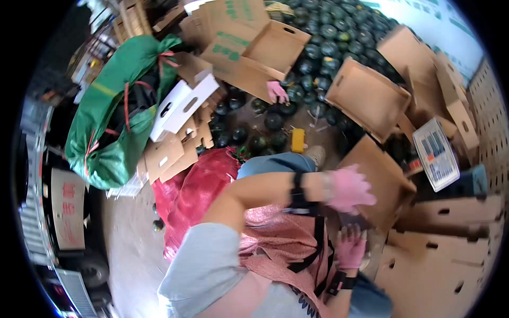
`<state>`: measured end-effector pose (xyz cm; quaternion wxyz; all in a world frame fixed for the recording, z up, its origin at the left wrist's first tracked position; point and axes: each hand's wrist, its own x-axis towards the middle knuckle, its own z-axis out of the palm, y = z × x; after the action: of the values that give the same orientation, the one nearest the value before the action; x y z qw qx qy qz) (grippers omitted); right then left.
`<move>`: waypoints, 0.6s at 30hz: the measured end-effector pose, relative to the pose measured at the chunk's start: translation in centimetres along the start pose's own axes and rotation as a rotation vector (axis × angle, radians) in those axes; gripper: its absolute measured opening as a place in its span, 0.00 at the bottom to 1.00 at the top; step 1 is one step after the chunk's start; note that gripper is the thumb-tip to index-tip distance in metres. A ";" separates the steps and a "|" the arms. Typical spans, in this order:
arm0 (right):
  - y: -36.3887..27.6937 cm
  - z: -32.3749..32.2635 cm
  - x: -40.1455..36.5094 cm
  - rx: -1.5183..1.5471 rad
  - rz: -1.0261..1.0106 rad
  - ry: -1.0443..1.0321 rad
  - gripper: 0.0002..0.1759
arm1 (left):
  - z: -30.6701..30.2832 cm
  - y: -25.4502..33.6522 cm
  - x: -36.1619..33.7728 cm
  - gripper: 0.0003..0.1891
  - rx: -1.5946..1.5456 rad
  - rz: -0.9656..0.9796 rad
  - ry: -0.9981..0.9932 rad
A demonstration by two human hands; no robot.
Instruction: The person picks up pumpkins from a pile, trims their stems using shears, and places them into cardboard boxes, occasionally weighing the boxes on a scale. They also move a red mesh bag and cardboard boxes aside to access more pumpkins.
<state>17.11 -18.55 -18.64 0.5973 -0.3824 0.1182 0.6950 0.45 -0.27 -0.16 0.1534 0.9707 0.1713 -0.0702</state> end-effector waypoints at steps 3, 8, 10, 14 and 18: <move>-5.7 3.0 -7.8 -0.243 -0.463 -0.445 0.25 | 0.3 0.9 -9.4 0.25 -0.101 0.209 0.196; -16.6 -2.3 -22.5 -0.439 -0.912 -0.417 0.33 | 2.3 -1.8 -23.8 0.15 -1.031 -0.463 0.197; -16.5 -5.8 -25.3 -0.356 -0.888 -0.309 0.33 | 6.9 -0.7 -26.6 0.21 -0.854 -0.944 0.469; -14.2 -29.7 -25.3 -1.211 -0.564 0.570 0.25 | 18.7 1.1 -32.7 0.26 -0.306 -0.972 -0.009; -3.2 -22.4 -22.7 -0.620 -0.111 0.402 0.24 | 20.8 3.5 -26.9 0.26 -0.641 -0.740 -0.578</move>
<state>28.61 -48.45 -17.62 0.4546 -0.6799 -0.0039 0.5755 -25.07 -18.42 -13.71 0.4461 0.6923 0.4636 -0.3268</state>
